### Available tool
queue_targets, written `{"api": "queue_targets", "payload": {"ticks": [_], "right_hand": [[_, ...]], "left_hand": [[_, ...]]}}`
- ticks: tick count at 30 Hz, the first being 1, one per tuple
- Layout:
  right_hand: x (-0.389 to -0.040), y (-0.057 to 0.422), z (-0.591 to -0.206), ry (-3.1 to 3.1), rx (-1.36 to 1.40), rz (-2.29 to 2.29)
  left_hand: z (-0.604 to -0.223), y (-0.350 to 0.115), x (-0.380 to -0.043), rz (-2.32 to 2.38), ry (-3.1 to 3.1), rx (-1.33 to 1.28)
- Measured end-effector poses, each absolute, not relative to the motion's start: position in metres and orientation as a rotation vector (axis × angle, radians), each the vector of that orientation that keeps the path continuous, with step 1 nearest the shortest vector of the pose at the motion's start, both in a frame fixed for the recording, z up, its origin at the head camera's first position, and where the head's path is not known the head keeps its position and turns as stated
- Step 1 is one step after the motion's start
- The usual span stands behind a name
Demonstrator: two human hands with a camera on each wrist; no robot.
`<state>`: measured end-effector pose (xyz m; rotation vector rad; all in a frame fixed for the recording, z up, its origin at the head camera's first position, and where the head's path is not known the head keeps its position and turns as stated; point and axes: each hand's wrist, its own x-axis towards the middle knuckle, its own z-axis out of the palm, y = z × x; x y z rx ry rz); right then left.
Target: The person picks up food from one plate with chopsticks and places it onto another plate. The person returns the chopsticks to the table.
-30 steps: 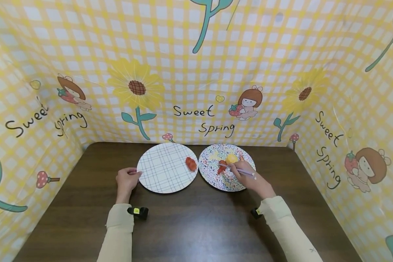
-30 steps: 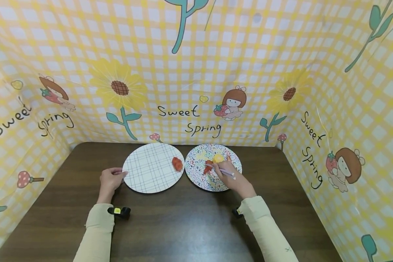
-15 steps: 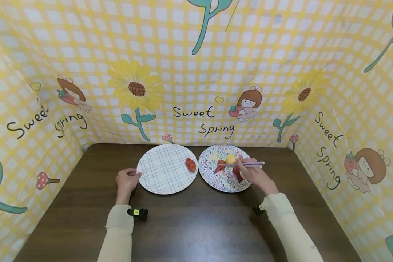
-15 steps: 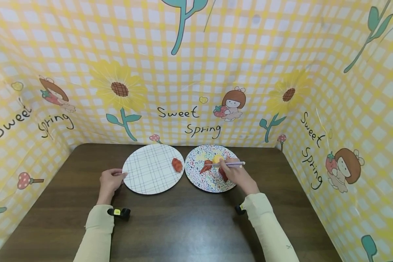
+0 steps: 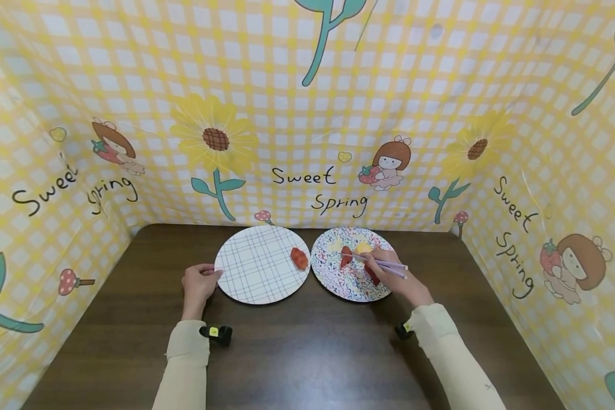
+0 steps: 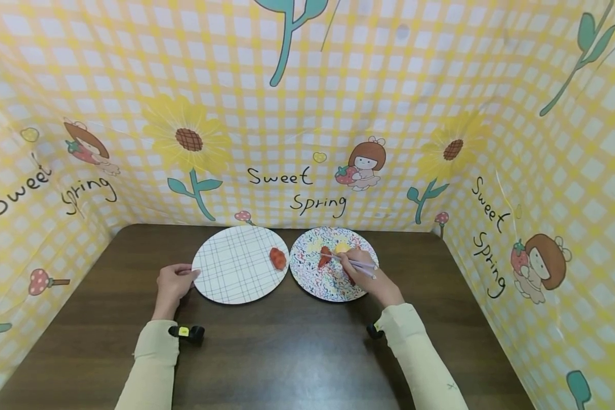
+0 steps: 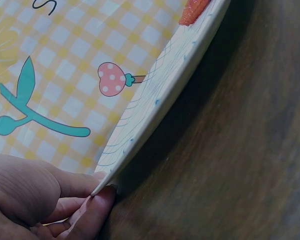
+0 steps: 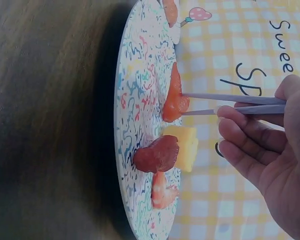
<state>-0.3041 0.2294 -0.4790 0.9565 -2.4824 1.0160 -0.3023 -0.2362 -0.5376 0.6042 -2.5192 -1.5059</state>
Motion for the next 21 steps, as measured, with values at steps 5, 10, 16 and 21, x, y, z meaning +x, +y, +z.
{"api": "queue_targets", "payload": {"ticks": [5,10,16,21], "right_hand": [[-0.305,0.231,-0.478,-2.552,0.895,1.042],[-0.306,0.238,-0.480,-2.654,0.727,1.117],[-0.305,0.240,-0.480,-2.658,0.652,1.072],[-0.304,0.236,-0.478,-2.671,0.557,1.079]], "left_hand": [[-0.538,-0.237,-0.303,-1.514,-2.505,0.599],[-0.538,-0.236,-0.302,-1.519,-2.505,0.601],[-0.537,-0.236,-0.302,-1.502,-2.514,0.589],[-0.537,-0.236,-0.302,-1.489,-2.517,0.592]]}}
